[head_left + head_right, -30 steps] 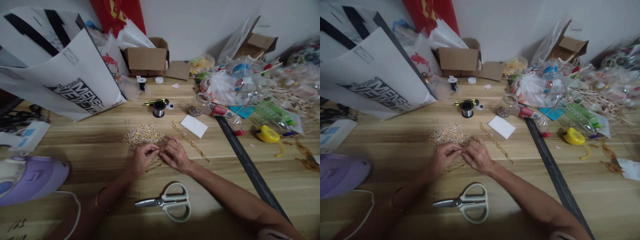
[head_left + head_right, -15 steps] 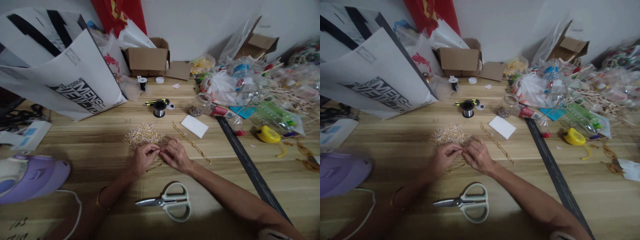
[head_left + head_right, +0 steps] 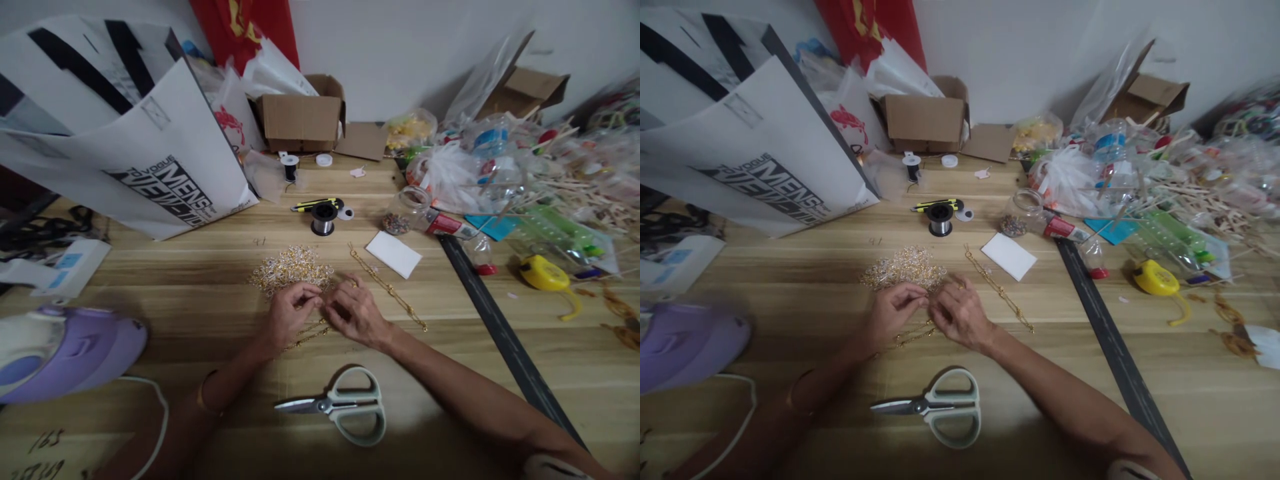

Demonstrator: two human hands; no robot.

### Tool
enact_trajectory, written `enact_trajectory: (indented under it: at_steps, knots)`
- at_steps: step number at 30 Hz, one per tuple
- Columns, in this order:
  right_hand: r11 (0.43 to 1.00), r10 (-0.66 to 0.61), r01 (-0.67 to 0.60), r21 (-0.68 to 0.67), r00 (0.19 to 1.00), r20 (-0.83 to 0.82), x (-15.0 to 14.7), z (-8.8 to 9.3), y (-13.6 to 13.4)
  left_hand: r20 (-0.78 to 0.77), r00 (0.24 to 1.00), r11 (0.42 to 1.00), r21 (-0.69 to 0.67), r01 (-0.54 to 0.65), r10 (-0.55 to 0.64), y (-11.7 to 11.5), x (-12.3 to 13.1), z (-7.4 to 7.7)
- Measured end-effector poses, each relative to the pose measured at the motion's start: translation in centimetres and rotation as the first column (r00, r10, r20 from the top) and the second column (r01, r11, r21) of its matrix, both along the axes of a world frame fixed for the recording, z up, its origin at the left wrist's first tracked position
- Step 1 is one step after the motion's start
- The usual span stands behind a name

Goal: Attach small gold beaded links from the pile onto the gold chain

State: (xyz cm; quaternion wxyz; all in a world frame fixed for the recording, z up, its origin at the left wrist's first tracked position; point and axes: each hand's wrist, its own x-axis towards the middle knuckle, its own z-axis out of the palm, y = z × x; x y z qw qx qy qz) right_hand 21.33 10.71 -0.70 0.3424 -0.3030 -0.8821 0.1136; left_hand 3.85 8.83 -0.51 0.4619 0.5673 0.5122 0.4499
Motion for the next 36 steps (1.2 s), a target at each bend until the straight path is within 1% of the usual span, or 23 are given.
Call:
enact_trajectory:
  at_steps: [3, 6, 8, 9, 11, 13, 14, 17, 19, 21, 24, 26, 28, 30, 32, 36]
  knots:
    - [1.0, 0.006, -0.006, -0.021, 1.0, 0.027, 0.2, 0.1, 0.3, 0.14, 0.99, 0.996, -0.091, -0.001, 0.014, 0.3, -0.2, 0.5]
    - [0.999, -0.018, 0.02, -0.042, 0.999, 0.049, 0.3, 0.2, 0.4, 0.198, 0.979, 0.99, -0.141, -0.02, 0.048, 0.6, -0.4, 0.6]
    - [0.994, -0.06, 0.063, -0.087, 0.997, 0.04, 0.4, 0.4, 0.4, 0.218, 0.974, 0.988, -0.154, -0.03, 0.063, 0.7, -0.5, 0.6]
    - [0.988, -0.088, 0.089, -0.129, 0.996, 0.009, 0.4, 0.5, 0.3, 0.222, 0.973, 0.987, -0.156, -0.035, 0.07, 0.8, -0.5, 0.6]
    - [0.957, -0.167, 0.133, -0.257, 0.979, -0.118, 0.6, 0.9, 0.4, 0.218, 0.973, 0.986, -0.159, -0.045, 0.08, 0.7, -0.5, 0.8]
    - [0.908, -0.26, 0.137, -0.397, 0.925, -0.276, 0.8, 1.2, 0.6, 0.208, 0.974, 0.986, -0.158, -0.058, 0.091, 0.6, -0.5, 1.2]
    - [0.888, -0.294, 0.124, -0.443, 0.893, -0.341, 0.9, 1.3, 0.7, 0.203, 0.974, 0.985, -0.159, -0.065, 0.097, 0.6, -0.4, 1.4]
    - [0.863, -0.352, 0.098, -0.495, 0.821, -0.45, 1.3, 1.6, 1.0, 0.201, 0.974, 0.985, -0.155, -0.074, 0.105, 0.4, -0.3, 1.9]
    - [0.866, -0.367, 0.112, -0.486, 0.805, -0.467, 1.3, 1.9, 1.0, 0.204, 0.974, 0.986, -0.153, -0.072, 0.103, 0.3, -0.2, 2.2]
    - [0.89, -0.343, 0.128, -0.438, 0.821, -0.457, 1.1, 2.3, 0.6, 0.198, 0.976, 0.987, -0.152, -0.06, 0.09, 0.3, -0.2, 2.2]
    - [0.944, -0.22, 0.1, -0.315, 0.901, -0.374, 0.6, 2.7, -0.3, 0.192, 0.98, 0.991, -0.132, -0.031, 0.056, 0.3, -0.2, 2.1]
    - [0.973, -0.102, 0.044, -0.225, 0.962, -0.252, 0.3, 2.6, -0.8, 0.185, 0.982, 0.994, -0.106, -0.011, 0.031, 0.3, -0.2, 1.9]
    - [0.99, -0.034, 0.015, -0.143, 0.991, -0.133, 0.1, 2.2, -1.0, 0.165, 0.986, 0.997, -0.082, 0.013, 0.001, 0.2, -0.2, 1.8]
    - [0.996, -0.017, 0.013, -0.092, 0.999, -0.043, 0.0, 1.7, -1.1, 0.129, 0.991, 0.998, -0.049, 0.036, -0.029, 0.2, -0.1, 1.6]
    - [0.997, -0.014, 0.014, -0.074, 1.0, 0.001, -0.1, 1.2, -1.0, 0.08, 0.996, 0.999, -0.012, 0.047, -0.046, 0.1, 0.0, 1.4]
    - [0.996, -0.007, 0.007, -0.087, 1.0, -0.003, 0.0, 0.7, -0.7, 0.003, 1.0, 0.999, 0.034, 0.026, -0.026, 0.1, 0.1, 1.0]
